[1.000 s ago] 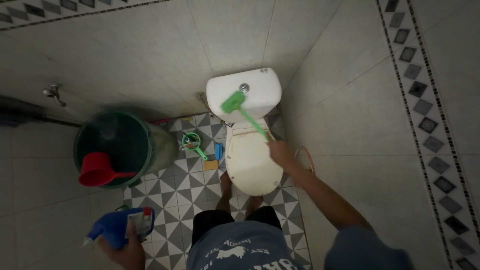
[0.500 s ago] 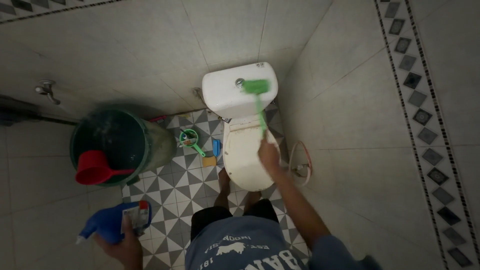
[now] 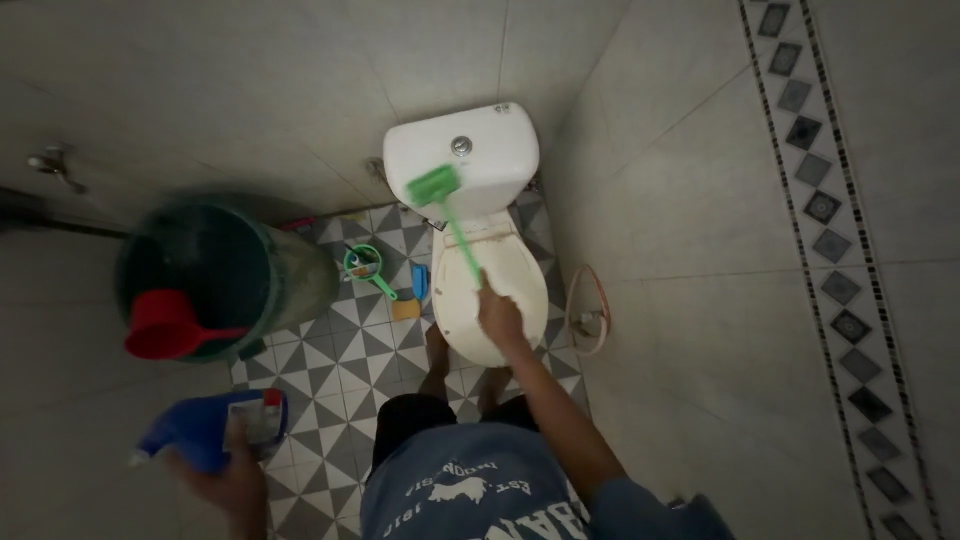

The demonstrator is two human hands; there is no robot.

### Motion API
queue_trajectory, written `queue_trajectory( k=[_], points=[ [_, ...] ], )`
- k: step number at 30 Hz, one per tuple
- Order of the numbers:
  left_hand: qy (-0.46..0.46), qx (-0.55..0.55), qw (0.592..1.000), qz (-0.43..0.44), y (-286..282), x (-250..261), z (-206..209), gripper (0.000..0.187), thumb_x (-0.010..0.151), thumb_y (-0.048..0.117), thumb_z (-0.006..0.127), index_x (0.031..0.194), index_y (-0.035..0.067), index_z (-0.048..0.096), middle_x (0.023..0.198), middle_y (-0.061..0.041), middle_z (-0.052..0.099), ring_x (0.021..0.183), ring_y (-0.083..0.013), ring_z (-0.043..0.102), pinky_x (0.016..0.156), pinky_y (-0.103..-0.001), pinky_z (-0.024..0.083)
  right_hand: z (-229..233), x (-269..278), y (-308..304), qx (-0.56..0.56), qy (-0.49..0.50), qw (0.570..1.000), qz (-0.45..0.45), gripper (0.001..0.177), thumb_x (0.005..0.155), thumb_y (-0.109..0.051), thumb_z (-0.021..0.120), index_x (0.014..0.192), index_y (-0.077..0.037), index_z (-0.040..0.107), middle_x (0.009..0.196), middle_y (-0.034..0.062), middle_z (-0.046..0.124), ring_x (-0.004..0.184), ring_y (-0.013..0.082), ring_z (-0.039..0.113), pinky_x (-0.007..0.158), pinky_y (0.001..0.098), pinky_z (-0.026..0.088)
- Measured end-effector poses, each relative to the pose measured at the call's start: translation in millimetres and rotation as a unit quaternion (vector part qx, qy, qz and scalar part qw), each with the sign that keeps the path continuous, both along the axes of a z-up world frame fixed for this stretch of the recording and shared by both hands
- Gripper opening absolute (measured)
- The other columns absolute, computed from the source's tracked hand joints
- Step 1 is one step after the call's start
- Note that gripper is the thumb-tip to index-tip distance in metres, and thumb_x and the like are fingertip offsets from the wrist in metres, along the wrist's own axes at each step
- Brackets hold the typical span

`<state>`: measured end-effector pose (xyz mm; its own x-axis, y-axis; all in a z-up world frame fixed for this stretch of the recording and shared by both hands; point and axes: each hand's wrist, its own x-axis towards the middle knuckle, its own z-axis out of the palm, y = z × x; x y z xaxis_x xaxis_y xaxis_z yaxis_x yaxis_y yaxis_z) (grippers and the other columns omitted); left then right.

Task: Clean the toilet using detergent and a brush.

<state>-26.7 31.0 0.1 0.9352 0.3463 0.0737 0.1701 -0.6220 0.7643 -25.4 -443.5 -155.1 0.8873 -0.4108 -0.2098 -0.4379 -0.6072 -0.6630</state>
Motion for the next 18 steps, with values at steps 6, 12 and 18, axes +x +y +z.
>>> queue_trajectory(
  k=[6,12,18],
  points=[
    [-0.045,0.021,0.999,0.01,-9,-4,8,0.075,0.111,0.016,0.081,0.16,-0.006,0.028,0.134,-0.024,0.058,0.111,-0.0266,0.063,0.095,-0.042,0.054,-6,-11,-24,0.029,-0.097,0.99,-0.094,0.049,0.107,-0.022,0.052,0.155,-0.012,0.048,0.082,0.0275,0.068,0.064,0.0404,0.069,0.055,0.0482,0.055],
    [-0.04,-0.045,0.998,0.019,-14,-1,16,0.08,0.109,0.018,0.081,0.166,-0.003,0.028,0.147,-0.023,0.057,0.128,-0.0282,0.063,0.109,-0.042,0.054,27,-14,-10,0.071,0.04,0.996,-0.044,0.052,0.102,-0.026,0.053,0.153,-0.015,0.048,0.074,0.0259,0.071,0.06,0.0397,0.069,0.059,0.0485,0.054],
    [-0.052,0.023,0.998,-0.015,18,-8,-6,0.094,0.107,0.009,0.082,0.171,-0.003,0.014,0.157,-0.027,0.047,0.136,-0.0362,0.055,0.117,-0.049,0.049,-31,-28,3,0.052,-0.05,0.996,-0.046,0.036,0.107,-0.027,0.057,0.141,-0.014,0.061,0.081,0.0217,0.073,0.066,0.0333,0.072,0.062,0.0441,0.057]
  ],
)
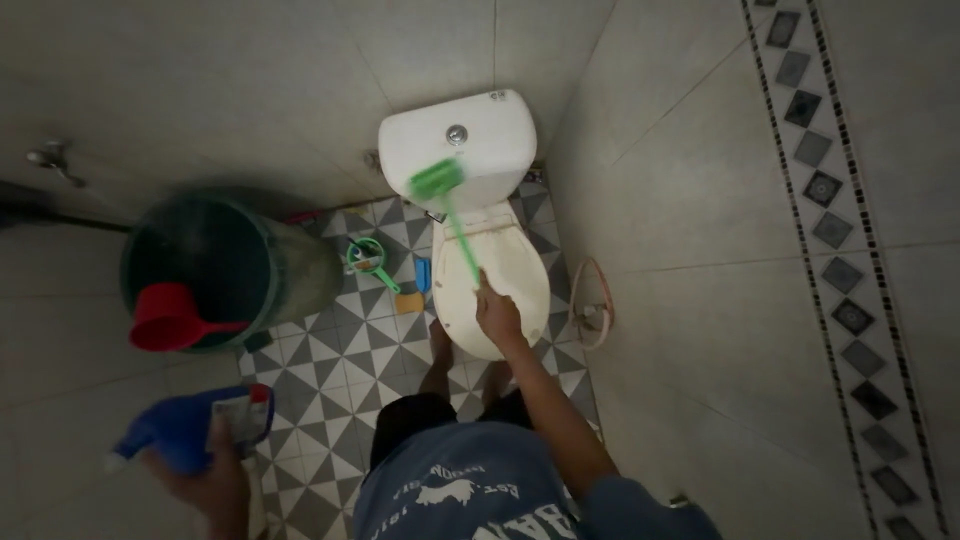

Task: Clean the toilet using detergent and a brush.

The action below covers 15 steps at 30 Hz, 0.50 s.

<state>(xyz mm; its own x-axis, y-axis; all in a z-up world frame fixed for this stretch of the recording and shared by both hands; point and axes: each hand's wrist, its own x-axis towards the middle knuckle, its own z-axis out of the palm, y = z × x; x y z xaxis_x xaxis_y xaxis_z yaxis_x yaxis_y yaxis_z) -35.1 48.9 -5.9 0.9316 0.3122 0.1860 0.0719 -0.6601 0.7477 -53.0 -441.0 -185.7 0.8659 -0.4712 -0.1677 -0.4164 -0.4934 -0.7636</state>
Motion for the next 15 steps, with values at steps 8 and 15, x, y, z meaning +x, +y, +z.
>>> queue_trajectory(
  k=[8,15],
  points=[
    [-0.02,0.006,1.0,-0.022,4,-1,28,0.087,0.108,0.012,0.081,0.169,-0.002,0.02,0.152,-0.024,0.049,0.132,-0.0329,0.056,0.115,-0.046,0.052,22,3,-9,0.034,-0.049,0.997,-0.048,0.052,0.107,-0.025,0.053,0.157,-0.017,0.043,0.089,0.0273,0.07,0.073,0.0388,0.073,0.067,0.0462,0.058],
    [0.0,-0.054,0.998,0.022,1,12,25,0.102,0.104,0.017,0.083,0.171,-0.006,0.01,0.159,-0.027,0.047,0.142,-0.0329,0.057,0.112,-0.047,0.053,8,-15,-38,0.049,0.011,0.995,-0.084,0.053,0.101,-0.018,0.058,0.153,-0.017,0.048,0.1,0.0247,0.073,0.079,0.0356,0.075,0.069,0.0438,0.058]
  ],
)
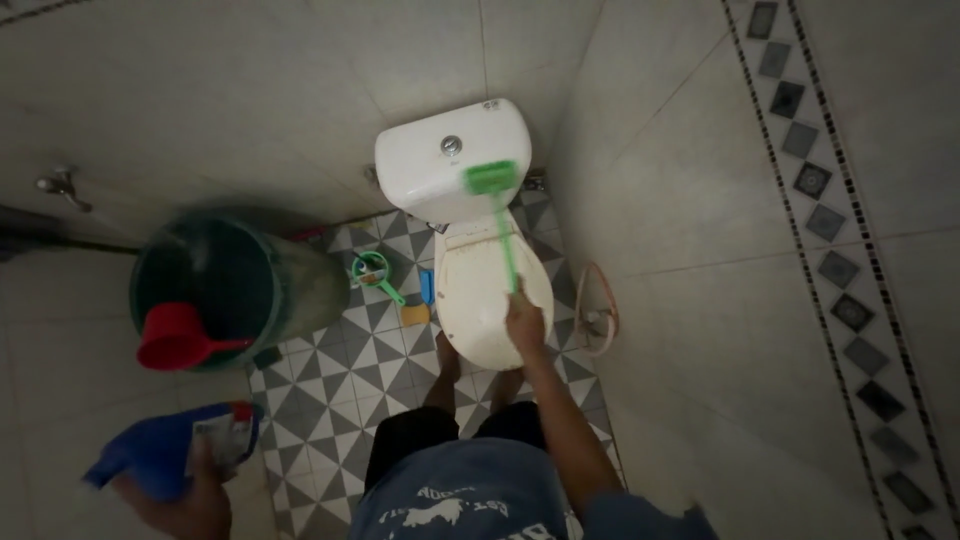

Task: Clean the toilet using detergent and a brush.

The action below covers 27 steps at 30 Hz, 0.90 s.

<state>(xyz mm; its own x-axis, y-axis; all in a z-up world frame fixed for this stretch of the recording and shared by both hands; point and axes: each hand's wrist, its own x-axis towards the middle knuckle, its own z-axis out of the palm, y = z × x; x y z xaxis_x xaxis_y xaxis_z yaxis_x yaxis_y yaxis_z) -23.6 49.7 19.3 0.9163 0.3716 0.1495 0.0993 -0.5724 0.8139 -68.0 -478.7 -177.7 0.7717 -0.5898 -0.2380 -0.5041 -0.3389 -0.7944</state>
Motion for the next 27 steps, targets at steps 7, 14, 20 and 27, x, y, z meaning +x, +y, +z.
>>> queue_trajectory(
  k=[7,14,20,27],
  points=[
    [-0.052,0.135,0.988,-0.058,15,8,-35,0.097,0.105,0.01,0.082,0.174,0.001,0.015,0.166,-0.029,0.042,0.138,-0.0372,0.051,0.116,-0.051,0.051,7,-11,4,-0.016,-0.073,0.997,0.016,0.052,0.104,-0.019,0.059,0.155,-0.012,0.049,0.108,0.0303,0.071,0.092,0.0373,0.074,0.079,0.0395,0.058],
    [-0.036,0.076,0.996,-0.042,24,15,-52,0.097,0.108,0.013,0.084,0.173,0.0,0.014,0.163,-0.026,0.044,0.14,-0.0349,0.052,0.116,-0.049,0.051,0,5,-42,0.081,-0.076,0.992,-0.053,0.054,0.106,-0.038,0.055,0.149,-0.006,0.054,0.107,0.0265,0.074,0.098,0.0279,0.075,0.083,0.0364,0.056],
    [-0.018,-0.02,1.0,-0.014,-29,38,-21,0.1,0.101,0.021,0.085,0.174,-0.001,0.02,0.158,-0.024,0.049,0.14,-0.0337,0.056,0.116,-0.048,0.051,-78,6,-63,0.039,-0.145,0.987,-0.059,0.058,0.11,-0.044,0.056,0.151,-0.004,0.055,0.109,0.0223,0.071,0.098,0.0293,0.067,0.082,0.0403,0.052],
    [-0.047,0.117,0.99,-0.064,-4,44,-52,0.1,0.104,0.023,0.084,0.172,-0.004,0.017,0.166,-0.03,0.043,0.143,-0.0388,0.049,0.12,-0.053,0.046,-93,4,-72,0.29,-0.056,0.948,-0.116,0.051,0.111,-0.046,0.06,0.131,0.0,0.059,0.067,0.0004,0.051,0.052,0.013,0.047,0.048,0.0346,0.041]
  ],
)
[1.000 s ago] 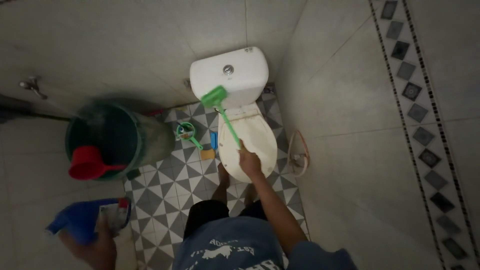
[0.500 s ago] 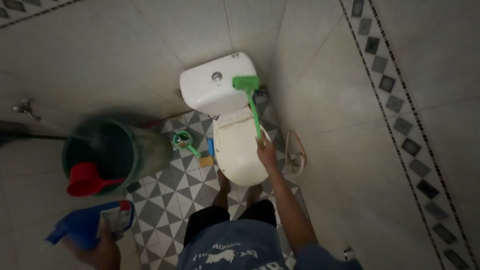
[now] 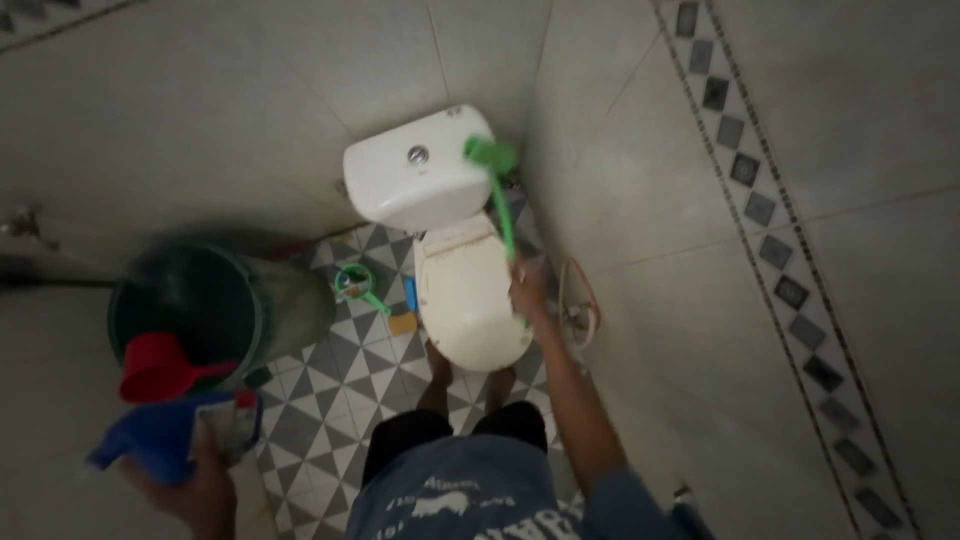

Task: Clean the toilet using detergent and a brush.

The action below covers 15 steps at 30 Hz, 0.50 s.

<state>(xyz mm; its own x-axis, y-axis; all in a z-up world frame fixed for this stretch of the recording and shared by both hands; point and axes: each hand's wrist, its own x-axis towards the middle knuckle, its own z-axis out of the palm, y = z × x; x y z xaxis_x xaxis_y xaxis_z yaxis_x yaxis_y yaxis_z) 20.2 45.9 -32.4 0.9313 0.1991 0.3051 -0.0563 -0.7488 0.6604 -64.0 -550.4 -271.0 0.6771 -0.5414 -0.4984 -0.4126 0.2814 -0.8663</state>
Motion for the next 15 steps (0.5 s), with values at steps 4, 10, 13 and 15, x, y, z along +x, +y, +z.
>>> queue_trajectory(
  k=[4,10,13,15],
  points=[
    [-0.064,0.096,0.993,0.025,3,13,-13,0.105,0.1,0.025,0.089,0.173,0.0,0.018,0.167,-0.028,0.044,0.145,-0.037,0.054,0.114,-0.049,0.051,63,13,-7,-0.037,-0.002,0.999,-0.005,0.043,0.103,-0.043,0.059,0.135,-0.015,0.063,0.059,-0.0021,0.049,0.046,0.0103,0.046,0.044,0.0321,0.039],
    [-0.046,-0.055,0.996,-0.06,-12,11,3,0.1,0.106,0.023,0.082,0.175,-0.003,0.015,0.165,-0.027,0.038,0.144,-0.0383,0.048,0.121,-0.048,0.044,93,68,-71,-0.049,0.055,0.996,0.058,0.049,0.102,-0.04,0.053,0.145,-0.015,0.055,0.056,0.003,0.049,0.045,0.0181,0.048,0.044,0.0379,0.043],
    [0.003,-0.096,0.995,-0.03,-28,12,14,0.096,0.109,0.028,0.086,0.171,-0.003,0.02,0.156,-0.027,0.046,0.136,-0.0369,0.053,0.116,-0.048,0.049,49,56,-92,-0.232,-0.036,0.963,0.134,0.044,0.113,-0.038,0.056,0.137,-0.002,0.063,0.077,0.0109,0.065,0.072,0.0268,0.061,0.066,0.0431,0.052],
    [-0.057,0.008,0.998,0.019,-11,14,-14,0.092,0.109,0.019,0.086,0.17,-0.001,0.019,0.163,-0.027,0.045,0.148,-0.0365,0.051,0.127,-0.051,0.046,55,84,-110,-0.269,-0.003,0.952,0.144,0.045,0.109,-0.037,0.055,0.139,-0.004,0.061,0.084,0.0179,0.068,0.08,0.0345,0.064,0.071,0.0466,0.053]
  ],
)
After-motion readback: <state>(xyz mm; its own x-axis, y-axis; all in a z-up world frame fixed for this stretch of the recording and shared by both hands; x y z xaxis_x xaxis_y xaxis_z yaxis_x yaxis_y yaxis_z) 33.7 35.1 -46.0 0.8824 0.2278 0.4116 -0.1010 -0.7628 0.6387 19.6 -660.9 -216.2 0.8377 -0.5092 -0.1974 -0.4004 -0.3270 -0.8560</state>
